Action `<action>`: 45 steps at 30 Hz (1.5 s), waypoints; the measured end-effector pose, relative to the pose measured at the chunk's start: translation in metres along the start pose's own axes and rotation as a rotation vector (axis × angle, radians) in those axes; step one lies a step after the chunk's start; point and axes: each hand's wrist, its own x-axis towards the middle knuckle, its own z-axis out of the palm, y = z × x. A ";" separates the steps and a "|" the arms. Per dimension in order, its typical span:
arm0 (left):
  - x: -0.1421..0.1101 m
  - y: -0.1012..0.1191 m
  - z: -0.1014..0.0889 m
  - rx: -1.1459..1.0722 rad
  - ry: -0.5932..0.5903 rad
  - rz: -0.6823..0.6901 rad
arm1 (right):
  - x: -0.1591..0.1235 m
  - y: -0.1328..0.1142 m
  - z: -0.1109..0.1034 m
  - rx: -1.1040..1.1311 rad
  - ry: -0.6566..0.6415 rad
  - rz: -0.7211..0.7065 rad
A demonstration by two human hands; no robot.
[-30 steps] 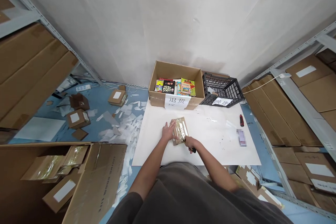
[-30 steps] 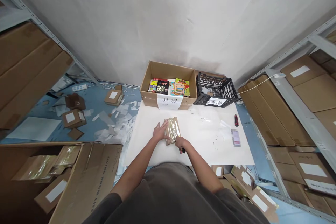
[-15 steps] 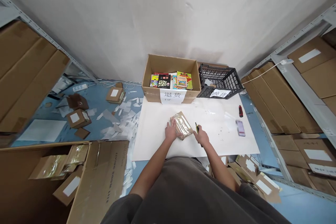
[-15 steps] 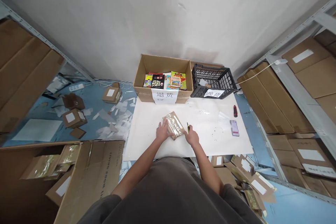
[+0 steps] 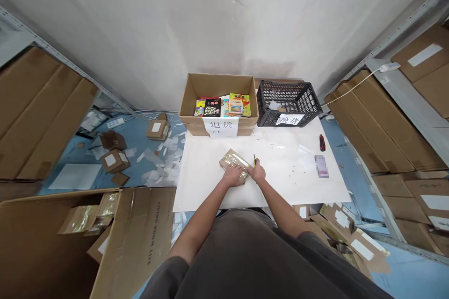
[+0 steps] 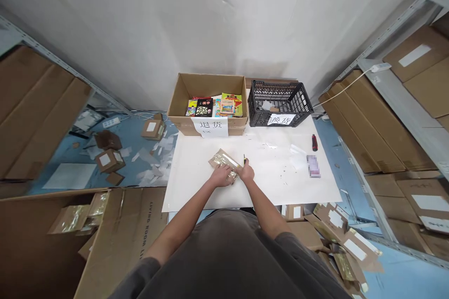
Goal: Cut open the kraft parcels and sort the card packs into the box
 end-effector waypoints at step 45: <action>0.007 0.023 0.015 0.098 -0.039 -0.291 | -0.038 0.034 -0.021 -0.133 -0.309 -0.205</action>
